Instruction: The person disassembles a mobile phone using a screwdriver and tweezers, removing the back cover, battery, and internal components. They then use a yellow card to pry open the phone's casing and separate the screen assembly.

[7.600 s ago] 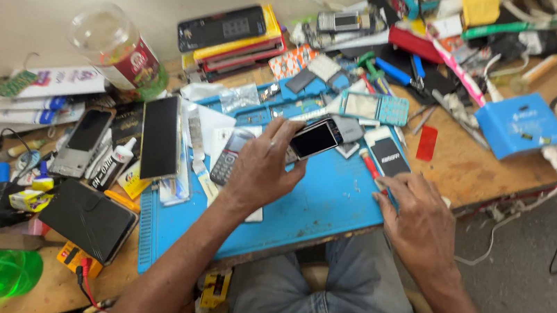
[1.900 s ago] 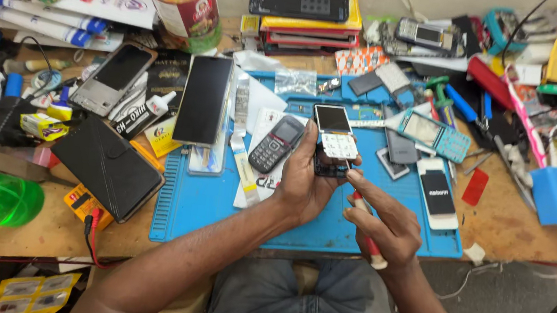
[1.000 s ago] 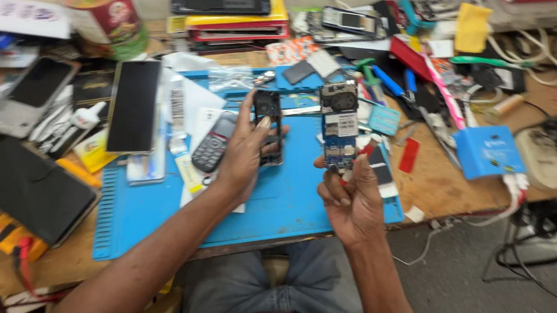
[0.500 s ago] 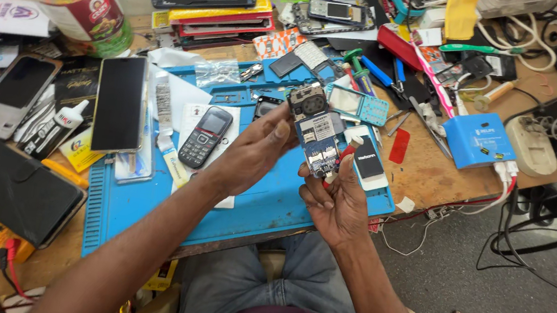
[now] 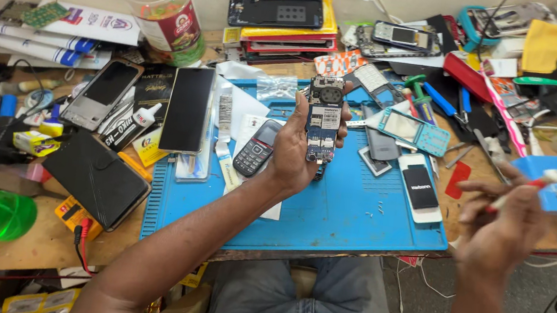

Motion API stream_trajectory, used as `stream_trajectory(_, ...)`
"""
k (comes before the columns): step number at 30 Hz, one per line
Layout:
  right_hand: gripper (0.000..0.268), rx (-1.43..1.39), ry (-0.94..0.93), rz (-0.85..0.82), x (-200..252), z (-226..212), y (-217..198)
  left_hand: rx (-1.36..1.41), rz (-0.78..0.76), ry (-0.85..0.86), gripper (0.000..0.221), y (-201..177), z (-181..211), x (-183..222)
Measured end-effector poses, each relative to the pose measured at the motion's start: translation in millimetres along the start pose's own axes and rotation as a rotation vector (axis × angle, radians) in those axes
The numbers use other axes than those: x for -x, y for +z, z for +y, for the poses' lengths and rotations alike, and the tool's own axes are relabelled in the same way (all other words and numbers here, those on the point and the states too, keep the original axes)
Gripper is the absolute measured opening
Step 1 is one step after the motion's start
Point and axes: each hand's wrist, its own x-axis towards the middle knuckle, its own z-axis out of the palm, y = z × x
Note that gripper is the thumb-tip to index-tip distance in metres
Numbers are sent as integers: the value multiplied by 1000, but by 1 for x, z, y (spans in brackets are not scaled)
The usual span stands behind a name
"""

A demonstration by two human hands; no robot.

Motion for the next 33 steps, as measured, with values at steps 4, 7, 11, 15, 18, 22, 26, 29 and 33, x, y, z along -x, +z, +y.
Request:
stream_trajectory(4,50,206,7,-50,-21,22,-30,25,20,34,68,-12,-3,5)
stream_trajectory(7,48,156,93,-67,-26,35,-35,102,21,35,65,-19,-3,5)
stream_trajectory(11,45,192,103,-80,-25,40,-41,146,39,47,63,-22,-5,3)
stream_trajectory(15,42,135,117,-64,-26,43,-47,184,61,42,63,-25,-5,3)
stream_trajectory(18,42,151,99,-79,-26,44,-48,168,105,39,64,-25,-5,3)
stream_trajectory(22,42,178,102,-77,-27,41,-45,142,131,47,63,-25,-4,3)
stream_trajectory(26,42,195,117,-59,-26,35,-38,126,139,54,62,-26,-3,3)
stream_trajectory(29,42,213,107,-70,-26,32,-33,130,139,50,62,-26,-4,4)
stream_trajectory(33,41,236,109,-61,-27,29,-29,147,125,56,62,-26,-4,4)
